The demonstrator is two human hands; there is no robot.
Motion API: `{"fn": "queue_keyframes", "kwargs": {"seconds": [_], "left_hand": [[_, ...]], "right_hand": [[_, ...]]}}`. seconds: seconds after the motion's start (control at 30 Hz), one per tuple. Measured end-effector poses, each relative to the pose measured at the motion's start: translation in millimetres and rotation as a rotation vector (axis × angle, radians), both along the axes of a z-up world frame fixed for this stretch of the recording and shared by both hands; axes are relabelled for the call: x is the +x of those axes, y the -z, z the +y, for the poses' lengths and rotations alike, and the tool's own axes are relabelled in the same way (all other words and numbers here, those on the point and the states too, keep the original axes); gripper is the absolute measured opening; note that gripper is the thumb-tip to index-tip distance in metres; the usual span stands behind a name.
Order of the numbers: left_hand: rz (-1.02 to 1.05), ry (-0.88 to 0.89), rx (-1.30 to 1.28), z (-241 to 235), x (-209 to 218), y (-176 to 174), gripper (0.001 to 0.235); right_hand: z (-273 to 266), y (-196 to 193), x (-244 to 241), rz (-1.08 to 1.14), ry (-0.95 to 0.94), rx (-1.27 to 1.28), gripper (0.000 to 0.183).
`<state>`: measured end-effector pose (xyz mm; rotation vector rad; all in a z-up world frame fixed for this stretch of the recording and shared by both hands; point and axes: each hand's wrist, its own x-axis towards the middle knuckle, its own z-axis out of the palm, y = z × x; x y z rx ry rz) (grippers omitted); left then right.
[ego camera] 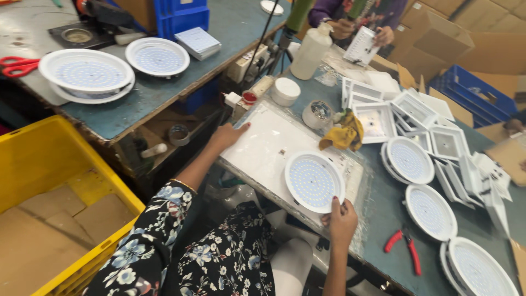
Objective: The person assembles LED light fixtures by using a handheld electric screwdriver to drive screws into the center of circular LED panels. They handle multiple panels, placing them on a workbench, securing them, and stacking completed units.
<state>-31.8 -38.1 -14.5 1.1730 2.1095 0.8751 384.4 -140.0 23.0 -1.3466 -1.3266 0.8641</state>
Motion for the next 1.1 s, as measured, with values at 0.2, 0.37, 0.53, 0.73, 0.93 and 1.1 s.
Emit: {"fn": "queue_keyframes", "kwargs": {"seconds": [0.2,0.37,0.53,0.73,0.93,1.1], "left_hand": [[-0.001,0.014,-0.028,-7,-3,-11,0.103],[0.009,0.013,0.002,11,-3,18,0.102],[0.068,-0.026,0.099,23,-8,37,0.101],[0.044,0.004,0.077,30,-11,40,0.105],[0.051,-0.003,0.053,23,-9,30,0.104],[0.023,-0.003,0.031,10,-5,18,0.104]], "right_hand": [[2,-4,-5,0.021,-0.025,0.021,0.031],[10,27,17,-0.119,0.014,0.119,0.029],[38,66,31,0.078,0.000,0.081,0.028],[62,73,36,0.043,0.019,-0.066,0.030],[21,38,17,-0.018,0.019,0.041,0.031],[3,7,1,0.015,0.016,0.011,0.030]]}}
